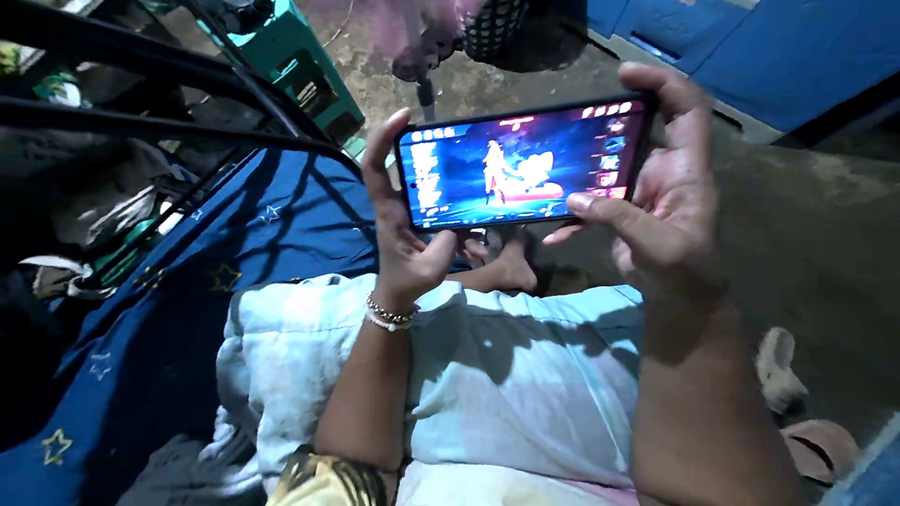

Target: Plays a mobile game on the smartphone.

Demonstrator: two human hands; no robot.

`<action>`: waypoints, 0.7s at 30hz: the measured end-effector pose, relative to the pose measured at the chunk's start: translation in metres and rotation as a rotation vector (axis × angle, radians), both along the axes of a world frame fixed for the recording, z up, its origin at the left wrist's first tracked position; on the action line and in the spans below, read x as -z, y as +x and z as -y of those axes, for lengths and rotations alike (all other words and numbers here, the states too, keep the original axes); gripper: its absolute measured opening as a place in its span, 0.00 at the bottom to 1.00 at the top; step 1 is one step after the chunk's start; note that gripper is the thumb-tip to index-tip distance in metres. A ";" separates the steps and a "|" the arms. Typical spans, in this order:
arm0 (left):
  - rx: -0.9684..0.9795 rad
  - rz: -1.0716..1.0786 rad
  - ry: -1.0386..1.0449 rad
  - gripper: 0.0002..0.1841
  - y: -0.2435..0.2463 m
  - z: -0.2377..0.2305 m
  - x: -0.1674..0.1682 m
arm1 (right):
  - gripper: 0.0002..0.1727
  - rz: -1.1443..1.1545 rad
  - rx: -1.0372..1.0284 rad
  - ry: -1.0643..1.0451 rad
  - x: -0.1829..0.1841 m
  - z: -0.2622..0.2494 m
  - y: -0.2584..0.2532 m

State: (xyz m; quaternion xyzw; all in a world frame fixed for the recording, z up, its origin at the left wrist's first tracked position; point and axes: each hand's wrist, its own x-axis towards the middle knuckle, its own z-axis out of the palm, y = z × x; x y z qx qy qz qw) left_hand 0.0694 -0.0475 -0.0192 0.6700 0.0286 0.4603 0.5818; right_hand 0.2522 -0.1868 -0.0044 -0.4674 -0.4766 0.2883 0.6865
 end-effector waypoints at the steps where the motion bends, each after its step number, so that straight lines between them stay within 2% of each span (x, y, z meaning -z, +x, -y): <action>1: 0.011 -0.005 -0.006 0.57 -0.001 0.002 -0.002 | 0.48 0.002 0.011 -0.005 -0.001 0.001 -0.001; 9: 0.209 -0.009 -0.098 0.57 -0.007 0.010 -0.011 | 0.48 -0.015 0.057 -0.008 -0.008 0.014 -0.002; 12: 0.199 -0.025 -0.114 0.57 -0.008 0.014 -0.013 | 0.48 0.008 0.070 -0.014 -0.010 0.018 -0.003; 21: 0.123 -0.045 0.026 0.56 0.003 0.014 -0.007 | 0.48 0.029 0.103 -0.009 -0.003 0.022 0.003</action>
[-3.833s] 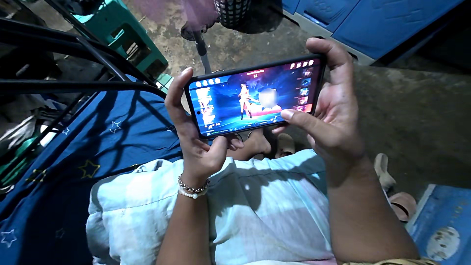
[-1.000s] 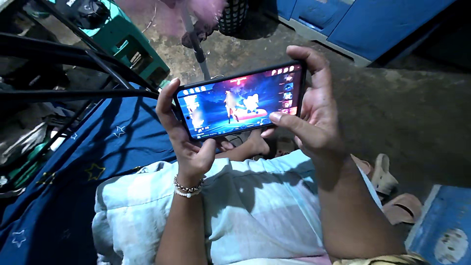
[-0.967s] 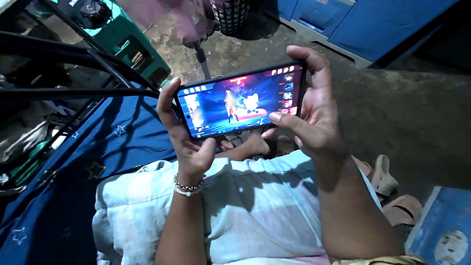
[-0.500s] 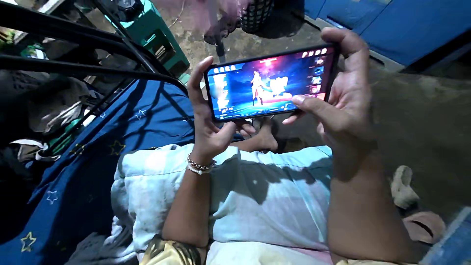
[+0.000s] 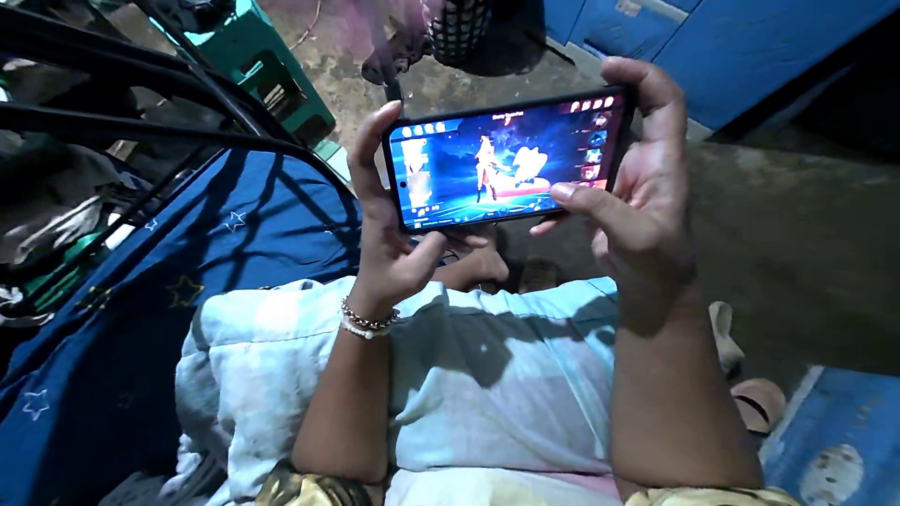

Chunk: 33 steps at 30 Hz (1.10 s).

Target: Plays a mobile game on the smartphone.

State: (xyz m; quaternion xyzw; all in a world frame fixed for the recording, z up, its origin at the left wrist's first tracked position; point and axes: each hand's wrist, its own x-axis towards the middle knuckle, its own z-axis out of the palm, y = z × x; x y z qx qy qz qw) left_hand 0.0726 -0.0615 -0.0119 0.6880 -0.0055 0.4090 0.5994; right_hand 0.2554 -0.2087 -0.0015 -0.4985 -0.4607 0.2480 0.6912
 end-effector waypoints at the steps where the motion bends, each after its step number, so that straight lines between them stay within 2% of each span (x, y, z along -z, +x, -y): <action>1: 0.002 -0.002 -0.006 0.57 0.002 0.000 0.001 | 0.48 0.000 0.001 -0.002 0.001 -0.001 0.002; 11: -0.019 -0.019 -0.041 0.56 0.007 -0.013 0.007 | 0.51 -0.030 -0.019 0.006 0.009 -0.019 0.010; 14: -0.058 -0.031 0.018 0.58 0.007 -0.017 0.008 | 0.52 -0.040 -0.032 -0.006 0.011 -0.024 0.010; 20: -0.106 -0.047 0.111 0.57 0.005 -0.022 0.006 | 0.48 -0.028 -0.049 -0.001 0.013 -0.028 0.008; 24: -0.070 -0.058 0.062 0.57 0.001 -0.022 0.005 | 0.48 -0.036 -0.043 -0.005 0.013 -0.028 0.005; 29: 0.083 -0.047 -0.185 0.58 -0.005 -0.019 0.002 | 0.47 -0.025 -0.031 -0.019 0.012 -0.026 0.002; 33: 0.040 -0.025 -0.095 0.59 -0.003 -0.021 0.005 | 0.46 -0.045 -0.058 0.001 0.011 -0.024 0.001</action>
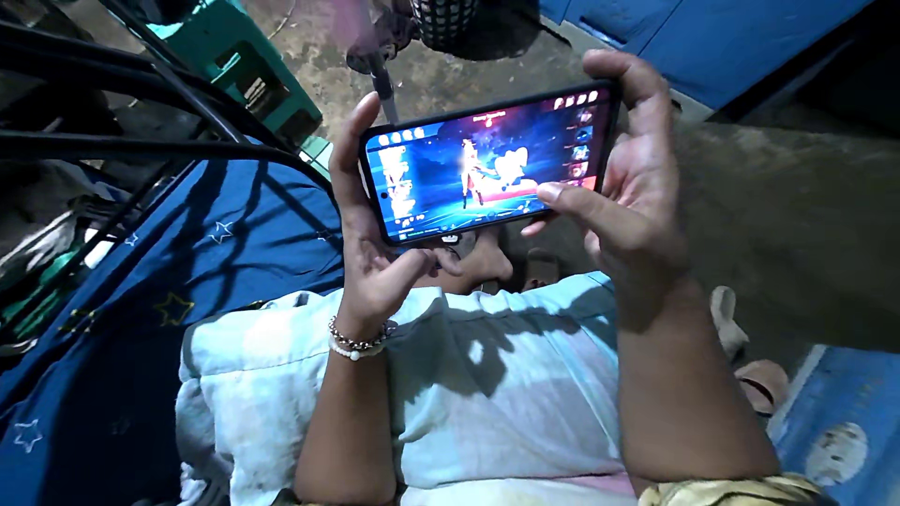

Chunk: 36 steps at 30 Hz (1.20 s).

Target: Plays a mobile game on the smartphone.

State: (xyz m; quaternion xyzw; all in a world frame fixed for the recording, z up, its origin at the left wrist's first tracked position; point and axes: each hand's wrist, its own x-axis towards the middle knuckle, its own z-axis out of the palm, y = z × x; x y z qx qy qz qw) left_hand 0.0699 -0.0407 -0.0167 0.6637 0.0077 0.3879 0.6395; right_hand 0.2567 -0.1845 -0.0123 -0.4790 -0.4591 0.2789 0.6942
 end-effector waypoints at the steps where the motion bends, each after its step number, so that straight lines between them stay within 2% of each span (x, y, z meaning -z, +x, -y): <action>1: -0.016 0.015 0.023 0.58 0.001 0.000 0.001 | 0.46 -0.006 -0.006 0.001 0.000 0.000 0.000; 7: -0.041 0.035 0.008 0.55 0.005 0.003 0.003 | 0.47 -0.003 -0.025 0.034 -0.001 0.000 0.000; 14: -0.042 0.039 0.000 0.57 0.005 0.003 0.002 | 0.50 0.072 -0.019 0.106 0.004 -0.003 0.005; 28: -0.108 0.055 0.045 0.58 0.005 0.002 0.004 | 0.56 0.015 -0.149 0.149 0.002 0.000 0.006; 36: -0.109 0.063 0.039 0.57 0.005 0.003 0.003 | 0.56 0.057 -0.115 0.141 0.002 -0.001 0.006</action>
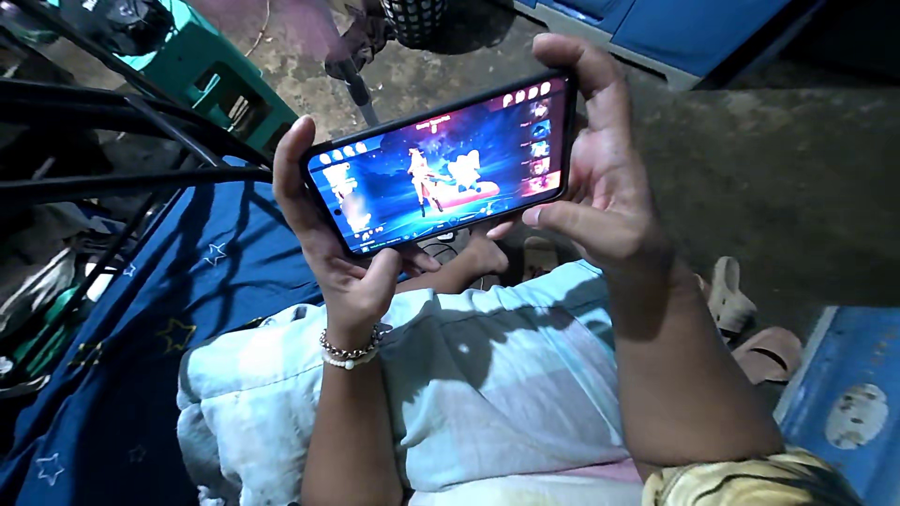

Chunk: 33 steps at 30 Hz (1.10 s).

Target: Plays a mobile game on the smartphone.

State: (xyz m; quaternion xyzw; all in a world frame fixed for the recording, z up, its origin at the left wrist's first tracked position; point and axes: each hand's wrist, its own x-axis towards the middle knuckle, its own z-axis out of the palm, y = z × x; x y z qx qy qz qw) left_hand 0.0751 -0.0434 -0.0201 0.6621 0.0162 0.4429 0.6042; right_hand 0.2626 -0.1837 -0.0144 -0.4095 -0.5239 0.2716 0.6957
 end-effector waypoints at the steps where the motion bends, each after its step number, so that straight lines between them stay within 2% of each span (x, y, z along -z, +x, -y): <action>1: -0.001 0.005 0.000 0.57 0.000 0.000 0.000 | 0.56 0.000 0.001 0.001 0.001 0.000 0.000; 33: -0.063 -0.020 0.052 0.57 0.001 -0.005 0.000 | 0.55 -0.004 -0.026 0.030 0.002 -0.011 0.005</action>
